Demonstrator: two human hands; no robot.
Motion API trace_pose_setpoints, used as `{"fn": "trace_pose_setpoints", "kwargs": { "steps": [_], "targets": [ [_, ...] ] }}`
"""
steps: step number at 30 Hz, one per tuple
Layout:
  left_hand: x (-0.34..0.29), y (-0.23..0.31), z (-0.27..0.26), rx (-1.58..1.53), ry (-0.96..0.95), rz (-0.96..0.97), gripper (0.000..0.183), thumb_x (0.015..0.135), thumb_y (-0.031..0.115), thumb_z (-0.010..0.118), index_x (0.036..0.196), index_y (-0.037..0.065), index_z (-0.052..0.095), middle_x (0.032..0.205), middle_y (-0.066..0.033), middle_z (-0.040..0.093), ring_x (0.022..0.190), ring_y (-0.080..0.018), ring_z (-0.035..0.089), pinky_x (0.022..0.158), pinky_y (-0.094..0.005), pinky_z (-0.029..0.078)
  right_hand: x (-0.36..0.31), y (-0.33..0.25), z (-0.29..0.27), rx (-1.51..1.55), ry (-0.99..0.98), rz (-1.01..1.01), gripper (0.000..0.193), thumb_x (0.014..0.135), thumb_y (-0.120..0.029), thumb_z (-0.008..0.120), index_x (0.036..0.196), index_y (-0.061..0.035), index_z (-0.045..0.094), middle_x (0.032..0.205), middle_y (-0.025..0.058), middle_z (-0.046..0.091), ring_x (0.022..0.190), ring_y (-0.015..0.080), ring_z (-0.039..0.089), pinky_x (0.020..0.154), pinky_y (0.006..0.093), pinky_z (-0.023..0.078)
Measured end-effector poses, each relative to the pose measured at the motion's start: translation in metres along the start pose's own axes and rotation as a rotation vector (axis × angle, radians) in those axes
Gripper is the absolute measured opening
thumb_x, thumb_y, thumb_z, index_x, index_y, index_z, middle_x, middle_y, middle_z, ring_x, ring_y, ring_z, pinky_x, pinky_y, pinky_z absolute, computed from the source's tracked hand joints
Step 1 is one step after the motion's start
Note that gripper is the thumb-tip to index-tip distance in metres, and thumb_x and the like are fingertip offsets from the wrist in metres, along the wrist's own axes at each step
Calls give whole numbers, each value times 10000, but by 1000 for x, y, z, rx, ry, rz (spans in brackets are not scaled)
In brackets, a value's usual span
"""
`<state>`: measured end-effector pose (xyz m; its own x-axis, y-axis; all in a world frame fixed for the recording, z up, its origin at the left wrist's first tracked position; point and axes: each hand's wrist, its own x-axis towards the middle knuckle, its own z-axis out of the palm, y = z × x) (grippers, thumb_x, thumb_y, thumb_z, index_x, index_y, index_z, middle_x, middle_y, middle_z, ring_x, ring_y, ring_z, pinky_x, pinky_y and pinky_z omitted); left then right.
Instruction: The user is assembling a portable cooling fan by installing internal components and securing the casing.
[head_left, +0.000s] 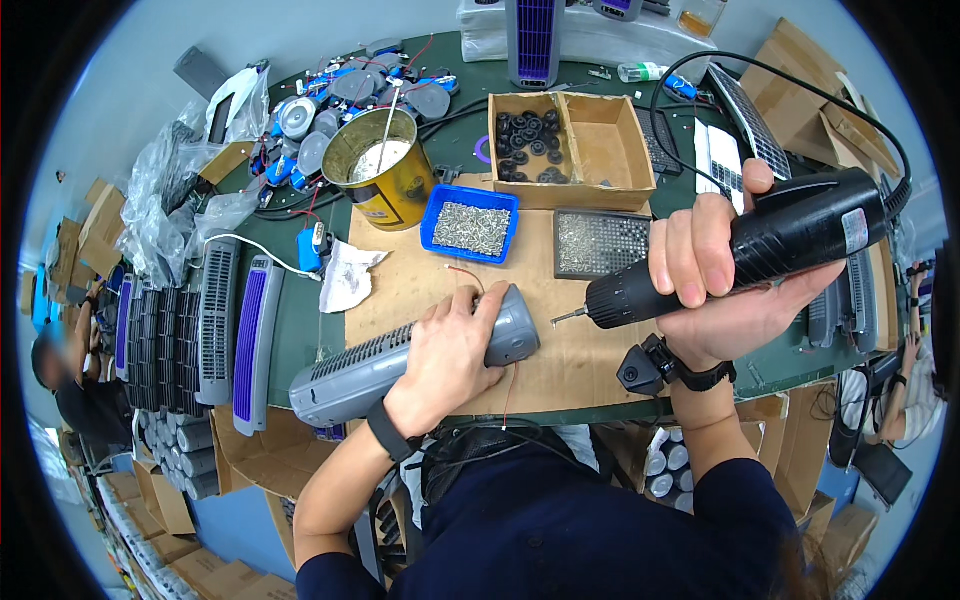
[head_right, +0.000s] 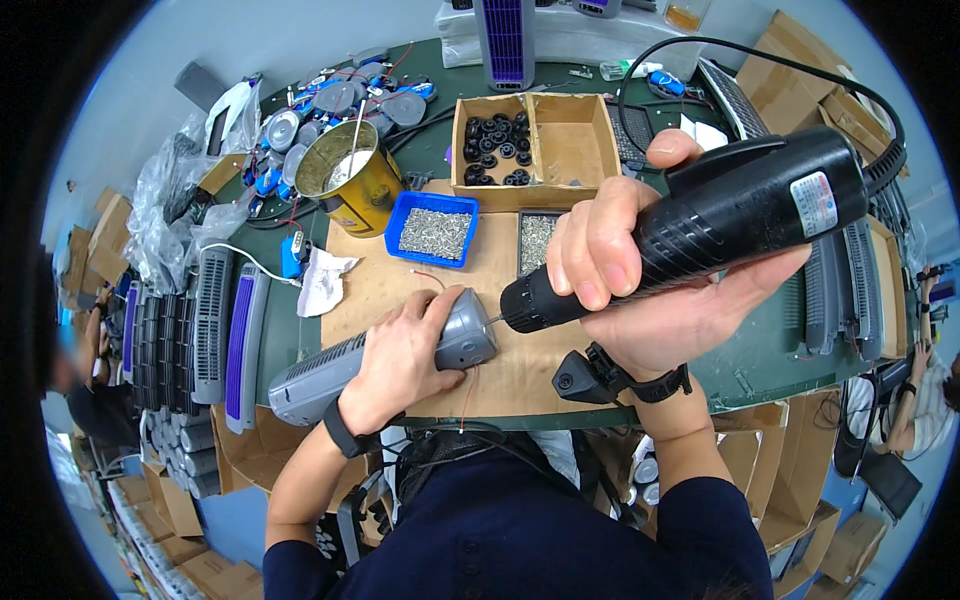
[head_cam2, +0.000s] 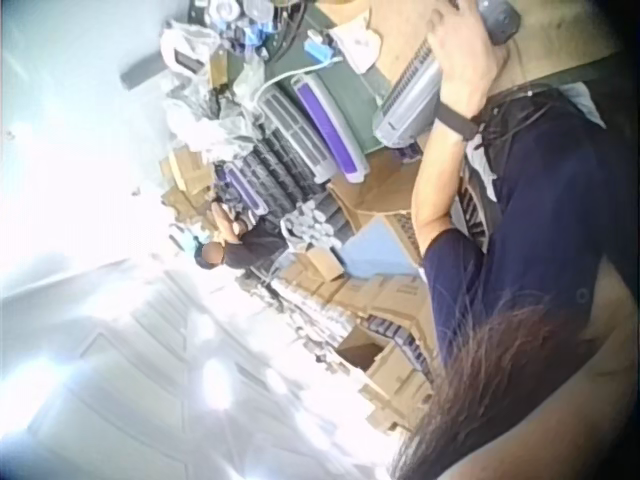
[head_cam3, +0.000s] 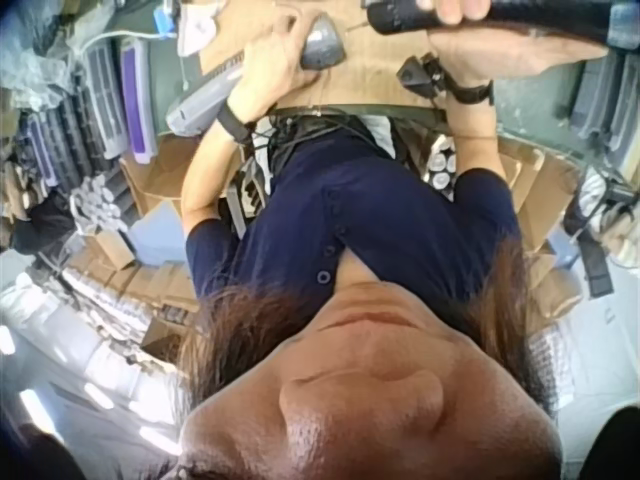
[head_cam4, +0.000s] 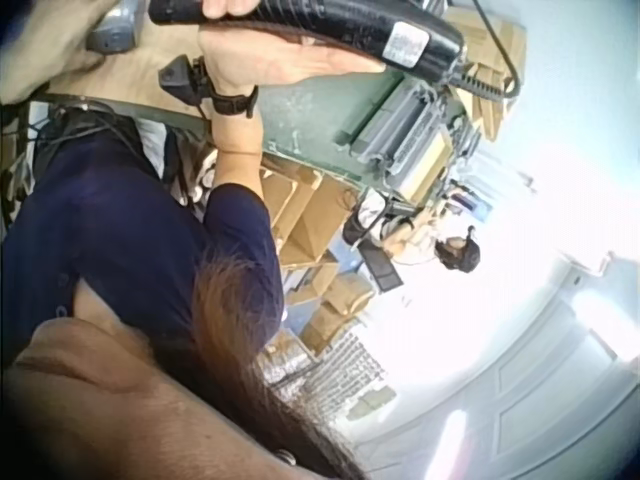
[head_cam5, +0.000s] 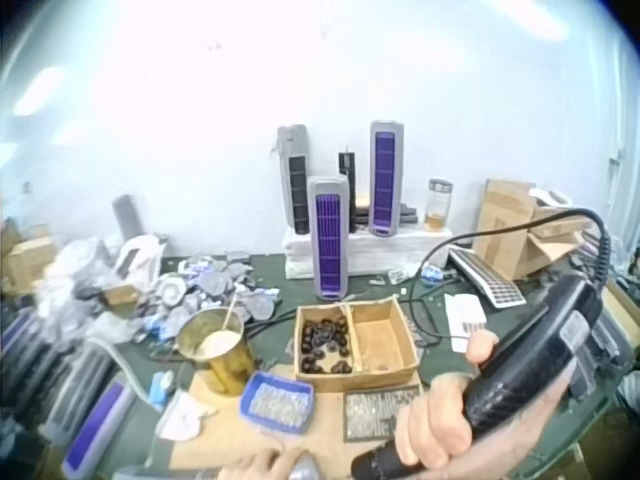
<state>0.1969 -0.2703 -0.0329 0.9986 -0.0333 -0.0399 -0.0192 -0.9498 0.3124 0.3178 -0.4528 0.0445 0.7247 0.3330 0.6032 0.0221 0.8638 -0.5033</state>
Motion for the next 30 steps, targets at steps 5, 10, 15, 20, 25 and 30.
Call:
{"fn": "trace_pose_setpoints", "kwargs": {
  "steps": [5,10,15,20,25,30],
  "targets": [
    [-2,7,-14,-563,250,105,511,746,255,790,1176,28,635,1145,-172,589,1103,-328,548,937,-398,450,1,-3,1,1,-27,31,799,879,-777,303,1239,-80,456,588,-21,446,459,105,439,514,271,413],
    [-4,24,-12,-1018,178,35,267,790,195,776,994,28,735,1114,-113,604,1043,-229,543,907,-352,439,-1,-1,4,38,-69,78,738,885,-752,361,1225,-101,432,615,-20,473,474,106,459,528,269,423],
    [-6,29,-9,-887,275,27,170,734,118,796,889,58,759,1039,-80,628,957,-226,540,857,-346,446,-4,-4,6,57,-108,103,711,886,-739,387,1225,-115,417,616,-17,476,471,105,460,527,272,434],
    [-8,29,-11,-760,301,37,154,703,102,806,851,78,772,992,-61,634,958,-203,564,830,-323,456,-4,-2,6,38,-141,118,710,879,-749,387,1218,-127,415,586,-18,475,444,107,459,490,268,433],
    [-9,32,-9,-687,345,97,157,703,87,796,857,86,768,993,-62,633,943,-215,565,817,-327,452,-3,-1,5,56,-163,164,724,862,-770,386,1211,-136,417,565,-13,488,401,110,455,442,263,421],
    [-8,30,-1,-999,274,2,137,750,68,757,886,66,763,997,-58,630,945,-217,532,811,-324,439,-4,2,3,61,-209,81,712,862,-760,408,1202,-134,419,551,-17,493,391,103,465,409,253,418]
  ]
}}
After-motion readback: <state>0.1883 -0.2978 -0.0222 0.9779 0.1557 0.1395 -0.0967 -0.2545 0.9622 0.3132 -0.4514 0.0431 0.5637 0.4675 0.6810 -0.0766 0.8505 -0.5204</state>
